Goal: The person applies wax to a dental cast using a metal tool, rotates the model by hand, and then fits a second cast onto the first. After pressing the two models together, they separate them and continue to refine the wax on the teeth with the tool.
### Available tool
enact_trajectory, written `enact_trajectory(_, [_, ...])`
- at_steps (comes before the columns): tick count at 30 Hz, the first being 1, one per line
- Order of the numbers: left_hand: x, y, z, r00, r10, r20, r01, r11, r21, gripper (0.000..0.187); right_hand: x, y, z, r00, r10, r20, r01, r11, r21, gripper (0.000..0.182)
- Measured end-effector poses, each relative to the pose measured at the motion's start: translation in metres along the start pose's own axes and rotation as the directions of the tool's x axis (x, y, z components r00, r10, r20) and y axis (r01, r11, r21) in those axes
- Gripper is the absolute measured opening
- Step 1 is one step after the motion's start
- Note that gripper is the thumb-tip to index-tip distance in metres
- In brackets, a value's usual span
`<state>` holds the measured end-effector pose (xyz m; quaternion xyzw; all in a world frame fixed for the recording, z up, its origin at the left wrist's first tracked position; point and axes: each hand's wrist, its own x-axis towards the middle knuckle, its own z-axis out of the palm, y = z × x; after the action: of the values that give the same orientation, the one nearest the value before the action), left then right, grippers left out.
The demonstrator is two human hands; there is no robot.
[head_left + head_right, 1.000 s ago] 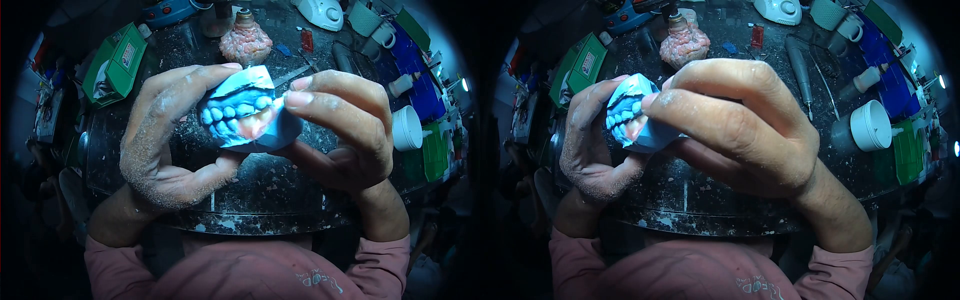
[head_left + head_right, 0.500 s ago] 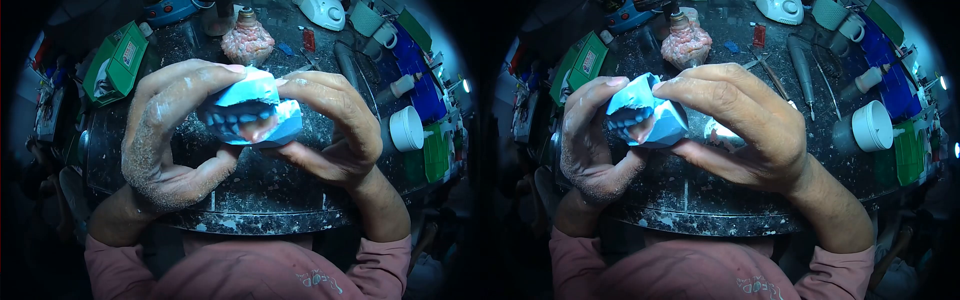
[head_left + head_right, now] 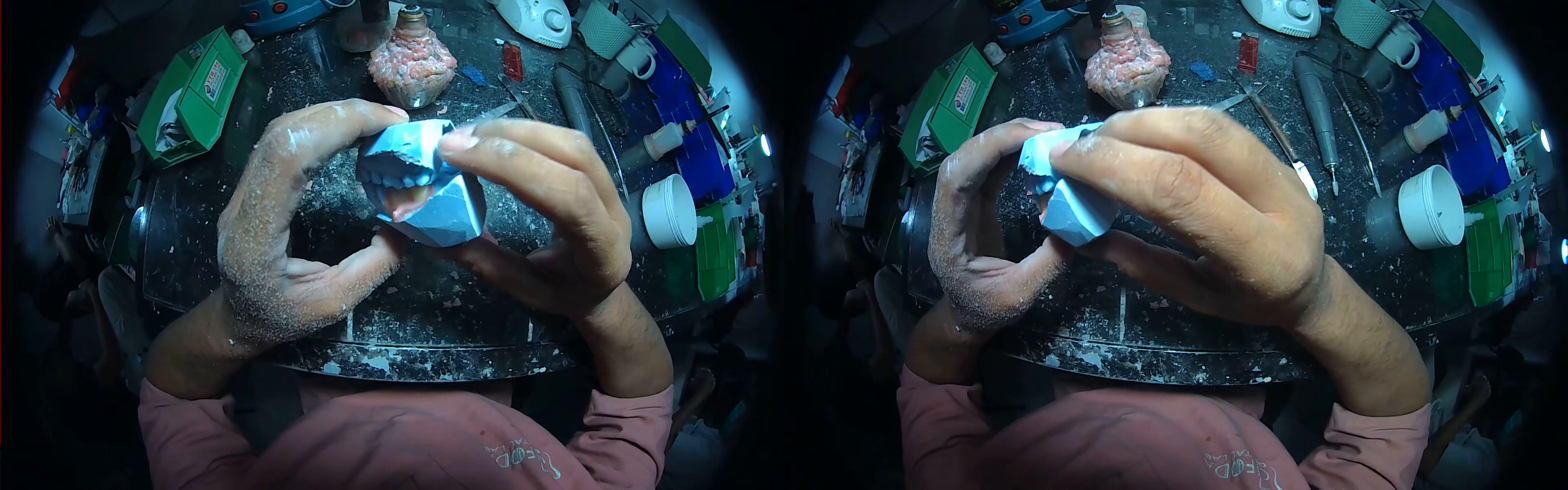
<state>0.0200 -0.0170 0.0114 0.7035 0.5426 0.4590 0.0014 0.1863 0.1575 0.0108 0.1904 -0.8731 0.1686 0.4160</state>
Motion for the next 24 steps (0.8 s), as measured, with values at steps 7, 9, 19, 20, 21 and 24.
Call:
enact_trajectory(7, [0.008, -0.008, 0.017, 0.984, -0.145, -0.104, 0.010, 0.627, -0.779, 0.032, 0.001, 0.005, 0.002, 0.997, -0.064, -0.051, 0.061, 0.996, -0.066, 0.072])
enact_trajectory(9, [0.008, -0.008, 0.016, 0.985, -0.121, -0.119, -0.012, 0.652, -0.758, 0.033, 0.003, -0.003, 0.000, 0.995, -0.067, -0.077, 0.061, 0.995, -0.083, 0.065])
enact_trajectory(19, [0.016, -0.028, 0.030, 0.927, 0.186, -0.325, -0.347, 0.751, -0.562, 0.053, 0.013, -0.020, -0.010, 0.999, -0.021, 0.035, 0.027, 0.980, -0.199, 0.061])
enact_trajectory(20, [0.017, -0.029, 0.032, 0.913, 0.220, -0.342, -0.383, 0.752, -0.537, 0.055, 0.011, -0.020, -0.011, 0.999, -0.017, 0.051, 0.027, 0.979, -0.202, 0.060])
enact_trajectory(21, [0.018, -0.029, 0.035, 0.898, 0.254, -0.359, -0.417, 0.751, -0.512, 0.057, 0.010, -0.020, -0.012, 0.998, -0.013, 0.068, 0.027, 0.978, -0.205, 0.060])
enact_trajectory(24, [0.016, -0.004, 0.051, 0.880, 0.026, -0.474, -0.374, 0.652, -0.659, 0.059, 0.009, -0.018, -0.013, 0.997, -0.033, 0.063, 0.045, 0.977, -0.207, 0.060])
